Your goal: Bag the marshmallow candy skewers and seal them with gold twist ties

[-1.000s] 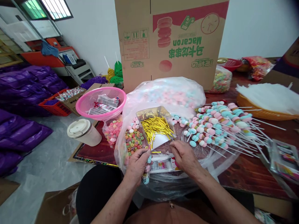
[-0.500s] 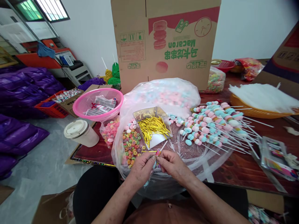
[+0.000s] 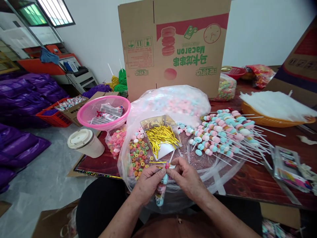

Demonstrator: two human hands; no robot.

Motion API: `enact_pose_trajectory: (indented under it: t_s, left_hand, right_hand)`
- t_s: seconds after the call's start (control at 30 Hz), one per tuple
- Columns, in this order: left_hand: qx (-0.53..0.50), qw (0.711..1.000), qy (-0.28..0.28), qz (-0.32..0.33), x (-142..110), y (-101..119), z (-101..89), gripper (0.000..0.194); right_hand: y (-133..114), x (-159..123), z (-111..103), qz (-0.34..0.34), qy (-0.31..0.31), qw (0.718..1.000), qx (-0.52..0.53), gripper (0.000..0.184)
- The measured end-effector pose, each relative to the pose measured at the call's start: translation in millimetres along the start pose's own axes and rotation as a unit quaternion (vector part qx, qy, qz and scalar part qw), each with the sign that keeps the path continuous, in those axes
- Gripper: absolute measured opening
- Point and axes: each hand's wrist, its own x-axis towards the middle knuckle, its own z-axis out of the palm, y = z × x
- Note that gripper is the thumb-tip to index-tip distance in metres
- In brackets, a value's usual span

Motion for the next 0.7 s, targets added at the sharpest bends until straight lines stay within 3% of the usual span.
enact_pose_trajectory:
  t_s: [0.17,0.27,0.33,0.4,0.5,0.57,0.63,0.7]
  left_hand:
    - [-0.122,0.973,-0.118,-0.156,-2,1,-2.9,0.03]
    - [-0.147,0.963,-0.148,-0.17,-2,0,-0.6,0.028]
    - [-0.177,0.965,-0.122,-0.149,-2,-1,2.6,0.032]
    - [-0.2,0.969,-0.076,-0.124,-2,0,6.3,0.044]
    - [-0.185,0.978,0.0,-0.098,-2,2,12.2,0.055]
    - [-0.139,0.988,0.044,-0.058,-2,4,17.1,0.057]
    - [-0.078,0.992,0.102,0.001,0,8,22.2,0.065]
    - [-0.04,0.991,0.125,-0.005,1,17,24.6,0.067]
  right_hand:
    - [-20,-6,-24,-0.106,-0.202,0.972,0.054,0.026]
    - [-24,-4,-29,-0.108,-0.26,0.956,0.075,0.026]
    - [-20,-2,-26,-0.085,-0.225,0.967,0.077,0.027]
    - [-12,-1,-18,-0.077,-0.151,0.984,0.054,0.03]
    - [-3,-2,-10,-0.148,-0.062,0.985,-0.062,0.027]
    - [-2,-2,-11,-0.242,-0.014,0.954,-0.178,0.024]
    - [-5,-4,-14,-0.322,0.054,0.901,-0.286,0.026]
    - [-10,-6,-15,-0.36,0.125,0.855,-0.351,0.027]
